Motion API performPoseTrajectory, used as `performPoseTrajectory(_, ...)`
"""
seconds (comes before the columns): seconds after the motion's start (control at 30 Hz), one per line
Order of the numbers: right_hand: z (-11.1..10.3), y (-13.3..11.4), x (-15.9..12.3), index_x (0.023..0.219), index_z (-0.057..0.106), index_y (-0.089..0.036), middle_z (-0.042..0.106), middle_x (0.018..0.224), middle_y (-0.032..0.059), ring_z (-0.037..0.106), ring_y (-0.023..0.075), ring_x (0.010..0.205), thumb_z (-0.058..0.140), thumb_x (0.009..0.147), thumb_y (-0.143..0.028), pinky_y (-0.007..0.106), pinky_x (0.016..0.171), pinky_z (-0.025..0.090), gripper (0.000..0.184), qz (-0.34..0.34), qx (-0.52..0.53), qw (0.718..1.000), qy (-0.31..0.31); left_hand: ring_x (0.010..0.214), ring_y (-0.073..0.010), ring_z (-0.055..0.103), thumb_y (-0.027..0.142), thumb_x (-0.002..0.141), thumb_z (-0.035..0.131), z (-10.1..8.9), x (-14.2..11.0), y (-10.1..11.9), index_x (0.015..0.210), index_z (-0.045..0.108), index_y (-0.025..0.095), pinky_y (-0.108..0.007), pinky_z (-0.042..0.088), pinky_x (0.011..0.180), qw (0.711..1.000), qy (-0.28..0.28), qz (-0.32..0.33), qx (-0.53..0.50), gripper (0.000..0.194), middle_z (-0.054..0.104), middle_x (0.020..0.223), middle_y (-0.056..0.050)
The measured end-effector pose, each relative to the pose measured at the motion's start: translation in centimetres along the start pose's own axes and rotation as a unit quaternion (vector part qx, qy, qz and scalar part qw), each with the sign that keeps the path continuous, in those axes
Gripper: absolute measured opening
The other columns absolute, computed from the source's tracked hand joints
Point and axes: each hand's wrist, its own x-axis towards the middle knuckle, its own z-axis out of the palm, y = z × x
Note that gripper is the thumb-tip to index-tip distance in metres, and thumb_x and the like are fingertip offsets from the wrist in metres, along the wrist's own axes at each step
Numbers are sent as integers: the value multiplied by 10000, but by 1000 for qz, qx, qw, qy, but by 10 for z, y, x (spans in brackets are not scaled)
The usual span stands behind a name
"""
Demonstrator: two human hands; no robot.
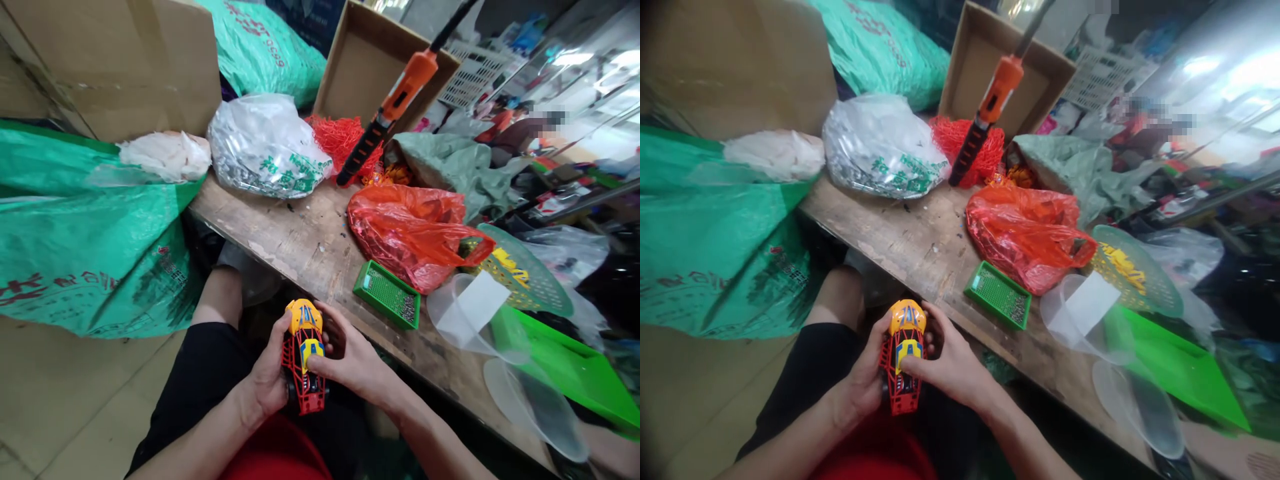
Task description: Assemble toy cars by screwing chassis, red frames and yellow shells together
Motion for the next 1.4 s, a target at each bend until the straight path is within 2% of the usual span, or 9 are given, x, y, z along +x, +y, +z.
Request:
performPoseTrajectory(0.13,7,-5,1,1484,400,-215,703,1155,70,692,223,969,851,658,-313,384,860,573,946,23,-26,999,26,705,-237,755,619,917,572,1,-2,2,1010,735,62,-320,600,699,1000,-14,-10,-12,588,788,771,-130)
performPoseTrajectory(0.27,10,-11,-2,1495,388,-245,669,1286,90,684,244,1098,834,686,-269,383,900,586,924,-10,-28,999,20,750,-267,766,644,906,576,4,-5,7,1048,730,47,-345,604,713,999,-21,-25,13,633,785,768,-142)
performPoseTrajectory(0.37,10,-18,-4,1503,388,-278,614,1401,91,660,247,1186,814,726,-244,396,968,576,886,-47,-80,995,22,834,-276,774,637,916,572,7,-6,10,1074,732,44,-349,603,782,998,-52,-21,14,634,797,819,-153)
performPoseTrajectory(0.53,6,-23,2,1508,391,-260,633,1387,100,659,259,1204,813,742,-266,421,1004,567,875,-91,-140,984,68,949,-287,770,587,943,574,5,-5,12,1128,731,76,-387,590,893,997,-74,12,13,566,813,895,-138)
performPoseTrajectory(0.7,4,-19,10,1515,399,-235,673,1318,105,681,261,1142,836,734,-335,439,1009,556,901,-105,-165,975,109,943,-254,771,359,880,753,-1,-5,10,1158,729,110,-357,582,934,996,-51,63,40,374,817,976,-116)
performPoseTrajectory(0.83,8,-22,11,1502,427,-236,694,1275,97,688,270,1120,857,707,-347,456,1012,550,910,-90,-140,978,123,875,-232,776,293,876,760,-1,-6,10,1162,729,119,-336,608,878,994,-46,75,59,336,813,990,-113)
performPoseTrajectory(1.03,3,-29,11,1510,406,-235,670,1323,103,673,263,1179,843,702,-305,438,1015,550,921,-74,-25,996,43,807,-202,770,248,927,696,0,-6,12,1093,741,107,-325,639,786,991,-11,103,89,223,809,956,-116)
performPoseTrajectory(1.17,-2,-27,15,1480,462,-237,707,1242,91,704,252,1100,835,692,-246,432,978,566,871,-86,-36,994,59,799,-195,765,240,923,703,-1,-3,12,1101,735,115,-341,644,776,990,6,110,90,220,809,987,-116)
performPoseTrajectory(1.4,0,-29,11,1438,506,-246,736,1170,84,709,259,1065,837,687,-251,416,898,586,821,-95,-50,990,89,789,-192,765,271,773,867,1,-2,10,1052,743,130,-302,638,757,992,-58,86,66,336,810,926,-85)
